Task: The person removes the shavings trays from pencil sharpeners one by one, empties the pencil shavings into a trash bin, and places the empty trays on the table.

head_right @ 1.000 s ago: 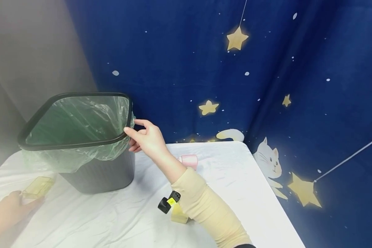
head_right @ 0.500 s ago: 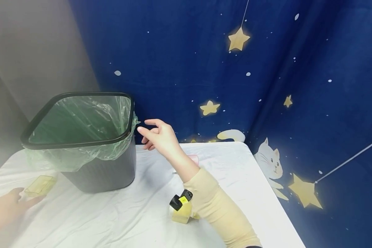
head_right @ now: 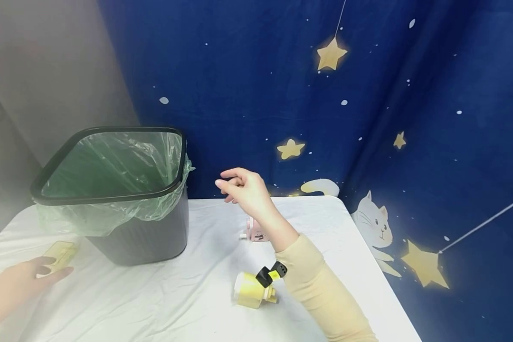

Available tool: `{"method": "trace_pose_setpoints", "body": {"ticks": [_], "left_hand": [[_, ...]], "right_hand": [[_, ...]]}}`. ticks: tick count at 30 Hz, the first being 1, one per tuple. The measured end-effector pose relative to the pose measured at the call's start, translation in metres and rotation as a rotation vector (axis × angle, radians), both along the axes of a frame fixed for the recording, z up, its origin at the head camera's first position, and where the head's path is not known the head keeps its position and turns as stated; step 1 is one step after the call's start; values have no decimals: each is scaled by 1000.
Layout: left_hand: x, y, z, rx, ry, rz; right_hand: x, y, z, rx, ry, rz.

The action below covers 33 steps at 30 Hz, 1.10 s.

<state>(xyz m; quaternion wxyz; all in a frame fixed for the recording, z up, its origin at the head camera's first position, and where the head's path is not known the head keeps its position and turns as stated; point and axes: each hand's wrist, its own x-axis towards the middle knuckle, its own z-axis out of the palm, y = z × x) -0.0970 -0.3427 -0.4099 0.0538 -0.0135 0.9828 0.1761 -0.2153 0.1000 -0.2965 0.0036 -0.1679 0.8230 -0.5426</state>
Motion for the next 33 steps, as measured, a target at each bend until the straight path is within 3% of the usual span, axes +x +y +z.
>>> {"method": "trace_pose_setpoints", "body": {"ticks": [7,13,22,33], "left_hand": [[6,17,8,19,31,-25],[10,31,9,53,110,-36],[18,55,14,109,193,-94],[24,76,18,158,272,-123]], "right_hand": [[-4,23,-10,82,25,-45],[-7,42,-20,162,38,-89],[-14,68,-48,297,60,-29],[-20,94,-80,349,88,-23]]}}
